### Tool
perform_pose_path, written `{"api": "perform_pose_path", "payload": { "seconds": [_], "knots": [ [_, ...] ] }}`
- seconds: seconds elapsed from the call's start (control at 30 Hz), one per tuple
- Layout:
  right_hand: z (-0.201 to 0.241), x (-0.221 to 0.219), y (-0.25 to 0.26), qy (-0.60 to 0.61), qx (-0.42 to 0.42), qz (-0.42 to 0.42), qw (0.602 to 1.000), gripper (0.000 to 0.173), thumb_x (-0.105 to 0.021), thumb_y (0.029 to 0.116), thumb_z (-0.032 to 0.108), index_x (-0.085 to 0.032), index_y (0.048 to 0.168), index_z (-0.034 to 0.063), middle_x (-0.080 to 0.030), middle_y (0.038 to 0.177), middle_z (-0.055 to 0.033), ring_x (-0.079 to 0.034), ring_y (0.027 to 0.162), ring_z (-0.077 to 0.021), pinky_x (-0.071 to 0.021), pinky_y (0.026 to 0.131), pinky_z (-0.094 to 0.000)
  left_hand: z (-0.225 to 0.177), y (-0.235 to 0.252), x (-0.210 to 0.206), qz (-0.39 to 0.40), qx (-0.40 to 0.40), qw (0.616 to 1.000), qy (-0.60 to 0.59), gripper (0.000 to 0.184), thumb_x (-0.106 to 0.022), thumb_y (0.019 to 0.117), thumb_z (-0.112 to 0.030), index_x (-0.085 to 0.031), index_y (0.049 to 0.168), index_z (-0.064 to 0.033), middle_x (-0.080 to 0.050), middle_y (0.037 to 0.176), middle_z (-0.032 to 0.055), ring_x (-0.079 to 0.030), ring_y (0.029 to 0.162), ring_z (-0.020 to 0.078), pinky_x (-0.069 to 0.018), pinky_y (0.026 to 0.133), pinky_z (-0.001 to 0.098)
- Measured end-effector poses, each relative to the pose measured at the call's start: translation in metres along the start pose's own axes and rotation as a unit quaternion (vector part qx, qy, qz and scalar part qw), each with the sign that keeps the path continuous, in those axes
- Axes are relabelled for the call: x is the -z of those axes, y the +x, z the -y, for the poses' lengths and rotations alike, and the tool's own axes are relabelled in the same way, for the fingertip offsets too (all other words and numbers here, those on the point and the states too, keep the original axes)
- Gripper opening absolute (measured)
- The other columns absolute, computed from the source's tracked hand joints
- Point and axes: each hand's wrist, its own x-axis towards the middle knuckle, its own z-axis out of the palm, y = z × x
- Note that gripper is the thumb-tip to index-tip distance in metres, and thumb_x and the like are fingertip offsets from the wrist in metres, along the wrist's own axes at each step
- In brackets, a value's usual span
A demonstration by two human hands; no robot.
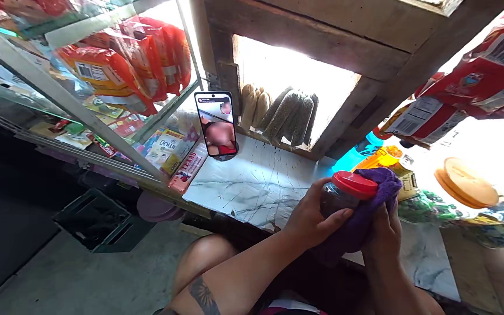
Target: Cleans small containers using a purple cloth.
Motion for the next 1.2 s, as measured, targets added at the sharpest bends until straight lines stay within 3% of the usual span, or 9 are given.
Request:
{"api": "perform_pose_path", "payload": {
  "seconds": [0.1, 0.23, 0.4, 0.53, 0.67, 0.93, 1.1, 1.2],
  "knots": [
    [-0.002, -0.001, -0.001, 0.012, -0.016, 0.010, 1.000, 0.071, -0.060, 0.1013, 0.037, -0.022, 0.148, -0.0005, -0.064, 0.119, 0.0086, -0.065, 0.106, 0.0011, -0.0561, 0.095, -0.0213, 0.003, -0.001, 0.000, -0.009, -0.007, 1.000, 0.006, 0.073, -0.063, 0.0976, -0.043, -0.040, 0.145, 0.0067, -0.065, 0.124, 0.0196, -0.066, 0.113, 0.0179, -0.0547, 0.100, 0.0382],
    [-0.011, -0.004, -0.009, 0.029, -0.027, 0.053, 0.998, 0.069, -0.066, 0.0967, 0.044, -0.031, 0.141, 0.0043, -0.069, 0.111, 0.0114, -0.068, 0.099, 0.0001, -0.0587, 0.090, -0.0235, 0.005, -0.001, 0.003, -0.061, -0.024, 0.997, -0.048, 0.072, -0.063, 0.0974, -0.045, -0.043, 0.142, 0.0076, -0.065, 0.121, 0.0168, -0.067, 0.107, 0.0116, -0.0568, 0.093, 0.0309],
    [-0.019, -0.008, -0.017, 0.019, -0.035, 0.110, 0.993, 0.073, -0.063, 0.1006, 0.035, -0.022, 0.148, -0.0020, -0.067, 0.118, 0.0074, -0.067, 0.104, -0.0003, -0.0573, 0.095, -0.0241, 0.008, -0.003, 0.004, -0.127, -0.049, 0.982, -0.129, 0.072, -0.062, 0.0993, -0.043, -0.038, 0.143, 0.0091, -0.064, 0.120, 0.0142, -0.066, 0.106, 0.0117, -0.0573, 0.094, 0.0318],
    [-0.018, -0.014, -0.022, 0.006, -0.038, 0.117, 0.992, 0.077, -0.061, 0.1021, 0.029, -0.014, 0.150, -0.0090, -0.063, 0.126, 0.0018, -0.064, 0.110, 0.0008, -0.0547, 0.099, -0.0222, 0.005, -0.003, 0.009, -0.159, -0.033, 0.975, -0.151, 0.076, -0.063, 0.0975, -0.048, -0.035, 0.145, 0.0048, -0.066, 0.118, 0.0107, -0.068, 0.103, 0.0114, -0.0585, 0.090, 0.0318],
    [-0.019, -0.016, -0.024, 0.018, -0.021, 0.107, 0.994, 0.074, -0.062, 0.1015, 0.029, -0.017, 0.149, -0.0066, -0.063, 0.125, 0.0038, -0.064, 0.111, 0.0010, -0.0543, 0.100, -0.0226, 0.003, -0.005, 0.009, -0.162, -0.032, 0.972, -0.164, 0.076, -0.064, 0.0973, -0.046, -0.033, 0.145, 0.0040, -0.066, 0.116, 0.0091, -0.067, 0.100, 0.0098, -0.0577, 0.089, 0.0294],
    [-0.009, -0.016, -0.023, 0.013, -0.032, 0.084, 0.996, 0.071, -0.061, 0.1021, 0.029, -0.020, 0.148, -0.0053, -0.065, 0.122, 0.0036, -0.066, 0.108, -0.0003, -0.0562, 0.097, -0.0231, 0.000, -0.005, 0.013, -0.123, -0.021, 0.988, -0.095, 0.075, -0.061, 0.0985, -0.048, -0.035, 0.145, 0.0041, -0.066, 0.116, 0.0102, -0.067, 0.104, 0.0085, -0.0573, 0.093, 0.0300],
    [0.002, -0.012, -0.020, 0.005, -0.025, 0.050, 0.998, 0.070, -0.058, 0.1024, 0.026, -0.017, 0.148, -0.0071, -0.063, 0.120, 0.0011, -0.066, 0.106, -0.0007, -0.0568, 0.095, -0.0230, 0.005, -0.010, 0.003, -0.063, -0.041, 0.996, -0.057, 0.077, -0.057, 0.1006, -0.049, -0.035, 0.144, 0.0101, -0.066, 0.117, 0.0148, -0.067, 0.104, 0.0094, -0.0576, 0.093, 0.0303],
    [0.012, -0.006, -0.013, 0.057, -0.019, 0.042, 0.997, 0.056, -0.063, 0.1005, 0.036, -0.037, 0.138, 0.0037, -0.070, 0.109, 0.0074, -0.069, 0.098, -0.0021, -0.0592, 0.090, -0.0245, 0.006, -0.012, -0.002, -0.014, -0.043, 0.996, -0.073, 0.075, -0.057, 0.1008, -0.047, -0.035, 0.143, 0.0113, -0.066, 0.120, 0.0151, -0.066, 0.109, 0.0093, -0.0561, 0.097, 0.0304]
  ]
}}
